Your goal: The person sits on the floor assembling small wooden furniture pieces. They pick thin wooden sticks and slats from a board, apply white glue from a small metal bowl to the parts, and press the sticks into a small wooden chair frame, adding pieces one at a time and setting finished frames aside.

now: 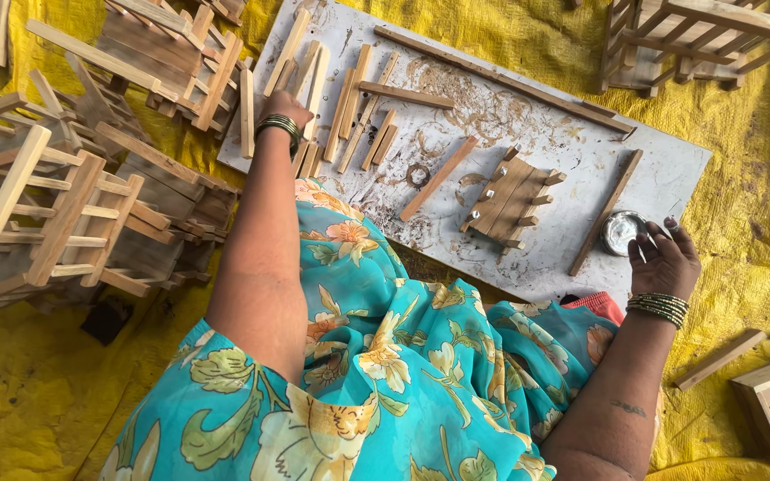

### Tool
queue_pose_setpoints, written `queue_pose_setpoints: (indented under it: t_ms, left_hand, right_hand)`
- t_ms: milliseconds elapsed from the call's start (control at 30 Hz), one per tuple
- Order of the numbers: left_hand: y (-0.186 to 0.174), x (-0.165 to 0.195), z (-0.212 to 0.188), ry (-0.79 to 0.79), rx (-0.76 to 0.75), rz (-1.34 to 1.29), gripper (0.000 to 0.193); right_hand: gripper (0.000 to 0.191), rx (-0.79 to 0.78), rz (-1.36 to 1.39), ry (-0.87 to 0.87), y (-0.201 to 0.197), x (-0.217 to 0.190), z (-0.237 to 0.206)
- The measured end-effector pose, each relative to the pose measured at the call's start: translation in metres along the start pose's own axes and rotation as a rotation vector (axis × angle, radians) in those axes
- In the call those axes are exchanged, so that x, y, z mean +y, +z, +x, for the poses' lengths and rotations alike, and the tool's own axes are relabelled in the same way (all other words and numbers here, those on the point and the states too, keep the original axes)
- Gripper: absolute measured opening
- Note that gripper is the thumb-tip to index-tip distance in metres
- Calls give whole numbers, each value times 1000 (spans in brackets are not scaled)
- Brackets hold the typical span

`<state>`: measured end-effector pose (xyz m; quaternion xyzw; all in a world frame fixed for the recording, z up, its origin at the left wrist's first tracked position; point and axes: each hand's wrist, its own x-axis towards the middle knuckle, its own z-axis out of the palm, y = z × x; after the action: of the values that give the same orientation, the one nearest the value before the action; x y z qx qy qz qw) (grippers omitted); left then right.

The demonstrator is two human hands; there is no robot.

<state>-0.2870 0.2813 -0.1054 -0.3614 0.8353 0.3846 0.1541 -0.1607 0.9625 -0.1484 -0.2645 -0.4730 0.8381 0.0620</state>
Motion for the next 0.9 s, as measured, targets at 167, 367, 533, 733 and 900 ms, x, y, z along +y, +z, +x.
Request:
queue_pose_setpoints:
  t_ms: [167,367,533,733,900]
  left_hand:
    - [6,6,0,142,80,170,23]
    - [6,7,1,52,16,91,24]
    - [10,4,5,78,73,279,31]
    - [5,8,1,85,118,294,30]
    - [-29,-27,1,-14,286,142,24]
  right_hand:
    - [24,0,-10,4,1,-1,-1]
    - [24,-17,-11,-1,1,-1,-1]
    - [25,6,-10,16,-1,0,2]
    - [26,6,-1,21,-9,0,6]
    - [27,4,4,49,-12,-1,13]
